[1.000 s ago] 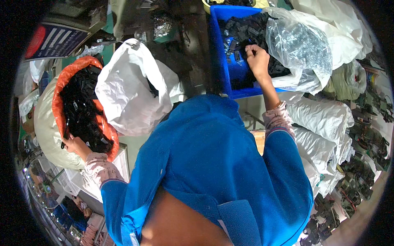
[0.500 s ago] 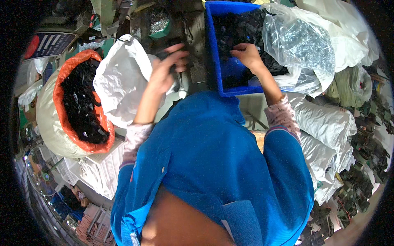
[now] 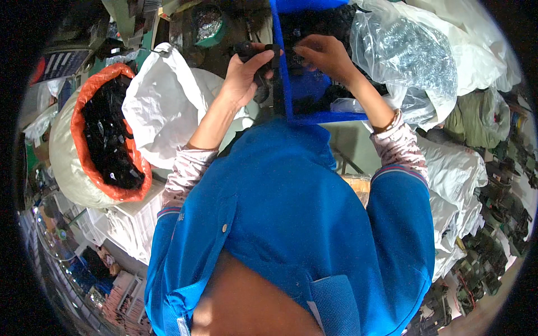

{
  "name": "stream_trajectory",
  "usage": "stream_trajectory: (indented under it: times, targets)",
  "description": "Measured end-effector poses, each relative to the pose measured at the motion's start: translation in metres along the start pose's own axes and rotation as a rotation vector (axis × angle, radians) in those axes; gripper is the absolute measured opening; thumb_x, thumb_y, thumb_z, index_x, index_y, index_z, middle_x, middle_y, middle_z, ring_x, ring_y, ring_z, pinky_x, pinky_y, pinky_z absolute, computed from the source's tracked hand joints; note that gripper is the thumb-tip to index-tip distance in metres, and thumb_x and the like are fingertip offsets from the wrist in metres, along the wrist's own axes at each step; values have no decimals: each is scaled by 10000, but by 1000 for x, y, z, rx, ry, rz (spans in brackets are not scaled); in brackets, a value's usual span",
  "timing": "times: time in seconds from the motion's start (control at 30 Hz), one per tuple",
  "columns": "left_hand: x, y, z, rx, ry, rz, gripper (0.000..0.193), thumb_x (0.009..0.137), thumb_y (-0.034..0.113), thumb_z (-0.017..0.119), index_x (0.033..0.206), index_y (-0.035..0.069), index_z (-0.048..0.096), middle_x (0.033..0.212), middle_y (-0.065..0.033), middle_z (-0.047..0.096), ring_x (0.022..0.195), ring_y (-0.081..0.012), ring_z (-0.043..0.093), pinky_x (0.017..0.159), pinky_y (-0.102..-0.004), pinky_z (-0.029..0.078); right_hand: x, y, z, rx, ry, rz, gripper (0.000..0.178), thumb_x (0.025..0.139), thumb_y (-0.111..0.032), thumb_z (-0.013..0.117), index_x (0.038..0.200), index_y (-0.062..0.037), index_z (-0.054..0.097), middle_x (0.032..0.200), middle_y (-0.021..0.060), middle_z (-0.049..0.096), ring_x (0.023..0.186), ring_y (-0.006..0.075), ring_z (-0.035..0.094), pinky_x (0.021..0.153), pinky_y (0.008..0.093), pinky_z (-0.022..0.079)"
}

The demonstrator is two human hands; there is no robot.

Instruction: The person repeatedly picks small black plastic components from a blue bin, attaches a small metal piece to each, and places the assembled unit into a white sack. The process is continuous and repetitive throughout the clip.

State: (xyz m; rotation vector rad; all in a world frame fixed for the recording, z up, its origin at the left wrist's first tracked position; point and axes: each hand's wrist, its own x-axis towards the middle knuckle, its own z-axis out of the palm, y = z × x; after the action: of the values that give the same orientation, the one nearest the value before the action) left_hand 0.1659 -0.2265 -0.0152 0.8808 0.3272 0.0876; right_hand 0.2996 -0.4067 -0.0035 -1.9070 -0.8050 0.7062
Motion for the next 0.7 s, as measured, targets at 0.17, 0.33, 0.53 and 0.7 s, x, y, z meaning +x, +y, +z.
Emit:
stream_trajectory:
  times: [0.17, 0.33, 0.53, 0.7]
  targets:
    - [-10, 1, 5, -52, 20, -30, 244, 880, 33, 653, 1113, 9, 587, 999, -104, 663, 878, -184, 651, 733, -328, 578, 16, 152, 25, -759, -115, 3, 192, 838, -58, 542, 1007, -79, 629, 940, 247, 653, 861, 426, 646, 709, 491, 534]
    - [-26, 17, 1, -110, -23, -39, 294, 895, 1, 606, 1183, -17, 551, 1127, -206, 631, 982, -281, 658, 794, -350, 595, -3, 115, 27, -759, -130, 106, 181, 818, -49, 546, 987, -39, 611, 947, 254, 649, 873, 449, 633, 744, 532, 520]
    - [-37, 13, -3, 204, 111, 135, 351, 798, -34, 728, 1130, 5, 618, 970, -37, 619, 829, -108, 589, 729, -255, 516, -8, 72, -17, -31, -98, 267, 230, 846, -101, 671, 1054, -8, 637, 886, 120, 687, 772, 196, 670, 669, 339, 544]
    - [-40, 15, -7, 554, 193, 286, 325, 729, 41, 826, 1021, 49, 685, 885, 54, 610, 803, -37, 535, 742, -202, 464, -1, -44, 12, 454, -84, -70, 219, 886, -118, 687, 1073, -11, 646, 874, 38, 667, 744, 92, 600, 683, 262, 502]
